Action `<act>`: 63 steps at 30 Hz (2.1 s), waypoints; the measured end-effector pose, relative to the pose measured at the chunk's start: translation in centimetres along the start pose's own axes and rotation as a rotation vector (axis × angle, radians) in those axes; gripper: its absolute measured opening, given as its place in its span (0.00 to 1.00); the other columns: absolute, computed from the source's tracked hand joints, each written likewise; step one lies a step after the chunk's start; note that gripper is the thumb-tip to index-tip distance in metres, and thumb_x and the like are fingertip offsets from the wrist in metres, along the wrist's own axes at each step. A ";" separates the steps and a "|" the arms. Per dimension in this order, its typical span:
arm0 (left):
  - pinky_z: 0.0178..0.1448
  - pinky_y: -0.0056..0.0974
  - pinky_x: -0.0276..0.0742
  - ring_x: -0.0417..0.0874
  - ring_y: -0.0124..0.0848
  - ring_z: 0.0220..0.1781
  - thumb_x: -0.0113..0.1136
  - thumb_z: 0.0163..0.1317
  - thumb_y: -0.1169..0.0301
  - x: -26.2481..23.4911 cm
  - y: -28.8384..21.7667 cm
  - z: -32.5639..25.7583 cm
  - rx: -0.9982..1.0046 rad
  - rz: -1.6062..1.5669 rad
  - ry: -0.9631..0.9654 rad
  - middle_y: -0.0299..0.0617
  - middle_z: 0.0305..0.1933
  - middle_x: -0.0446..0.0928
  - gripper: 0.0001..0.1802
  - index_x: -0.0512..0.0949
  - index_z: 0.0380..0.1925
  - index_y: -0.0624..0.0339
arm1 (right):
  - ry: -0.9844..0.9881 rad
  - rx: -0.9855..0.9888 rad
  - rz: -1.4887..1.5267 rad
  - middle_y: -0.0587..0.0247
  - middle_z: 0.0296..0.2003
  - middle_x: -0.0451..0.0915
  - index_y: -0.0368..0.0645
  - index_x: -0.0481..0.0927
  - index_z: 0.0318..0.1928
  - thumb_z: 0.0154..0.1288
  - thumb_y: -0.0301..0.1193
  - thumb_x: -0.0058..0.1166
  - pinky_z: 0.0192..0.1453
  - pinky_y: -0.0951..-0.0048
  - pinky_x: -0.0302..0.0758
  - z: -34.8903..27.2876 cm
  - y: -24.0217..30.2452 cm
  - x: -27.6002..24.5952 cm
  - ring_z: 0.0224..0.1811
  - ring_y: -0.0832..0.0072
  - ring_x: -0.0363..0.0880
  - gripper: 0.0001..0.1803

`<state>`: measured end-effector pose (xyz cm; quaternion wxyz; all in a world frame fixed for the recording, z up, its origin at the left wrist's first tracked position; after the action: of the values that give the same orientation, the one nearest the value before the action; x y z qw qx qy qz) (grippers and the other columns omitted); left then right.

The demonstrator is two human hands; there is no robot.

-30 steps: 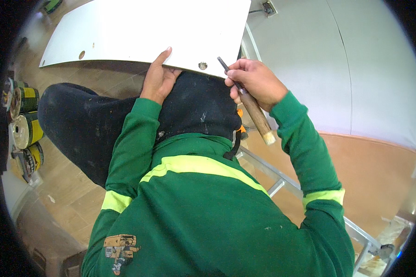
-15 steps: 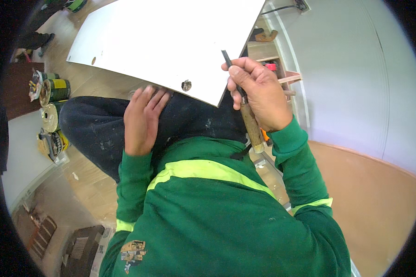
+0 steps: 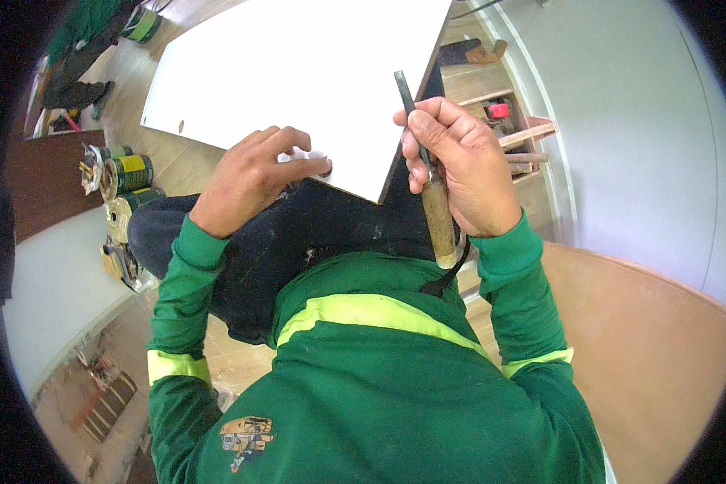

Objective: The person sits on the floor and uses a chisel to clean out pre-drilled holes in a white cabinet door. They repeatedly scrape the interior of the holes to remove debris, then inspect the cleaned areas.

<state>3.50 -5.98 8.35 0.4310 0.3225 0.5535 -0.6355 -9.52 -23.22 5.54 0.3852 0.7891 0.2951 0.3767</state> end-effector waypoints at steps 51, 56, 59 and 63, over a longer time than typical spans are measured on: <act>0.49 0.46 0.79 0.82 0.40 0.43 0.71 0.59 0.73 1.1 0.2 2.4 -0.014 -0.134 0.196 0.37 0.43 0.79 0.08 0.89 0.39 0.55 | -0.063 -0.023 -0.071 0.70 0.33 0.80 0.35 0.80 0.64 0.88 0.39 0.50 0.30 0.81 0.77 -3.5 -2.1 -1.7 0.28 0.85 0.77 0.20; 0.48 0.47 0.79 0.83 0.39 0.43 0.68 0.59 0.75 1.2 -0.5 4.7 0.221 -0.096 0.286 0.38 0.42 0.76 0.03 0.83 0.31 0.60 | -0.062 -0.035 -0.116 0.70 0.33 0.80 0.36 0.80 0.63 0.88 0.39 0.50 0.31 0.81 0.77 -3.8 -1.8 -1.8 0.28 0.85 0.78 0.20; 0.48 0.44 0.80 0.82 0.36 0.43 0.67 0.61 0.74 1.8 -1.2 4.0 0.268 0.058 0.325 0.37 0.45 0.74 0.03 0.82 0.35 0.59 | -0.084 -0.033 -0.111 0.70 0.33 0.80 0.36 0.80 0.63 0.88 0.39 0.50 0.32 0.81 0.77 -4.4 -1.9 -2.1 0.29 0.85 0.78 0.19; 0.49 0.43 0.82 0.81 0.34 0.44 0.64 0.65 0.73 3.8 -0.7 2.8 0.179 0.189 0.378 0.39 0.47 0.72 0.07 0.81 0.42 0.59 | -0.084 -0.020 -0.103 0.69 0.33 0.80 0.36 0.81 0.62 0.88 0.39 0.50 0.32 0.81 0.77 -4.7 -2.6 -1.9 0.29 0.84 0.78 0.19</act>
<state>1.41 -9.45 5.78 0.3469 0.5232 0.5332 -0.5672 -14.88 -21.48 4.61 0.4240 0.7842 0.3150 0.3256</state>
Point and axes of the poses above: each hand's wrist, its own z-axis towards the middle knuckle, its own x-axis out of the palm, y = z × x, the point moved 9 cm from there along z, towards the middle knuckle
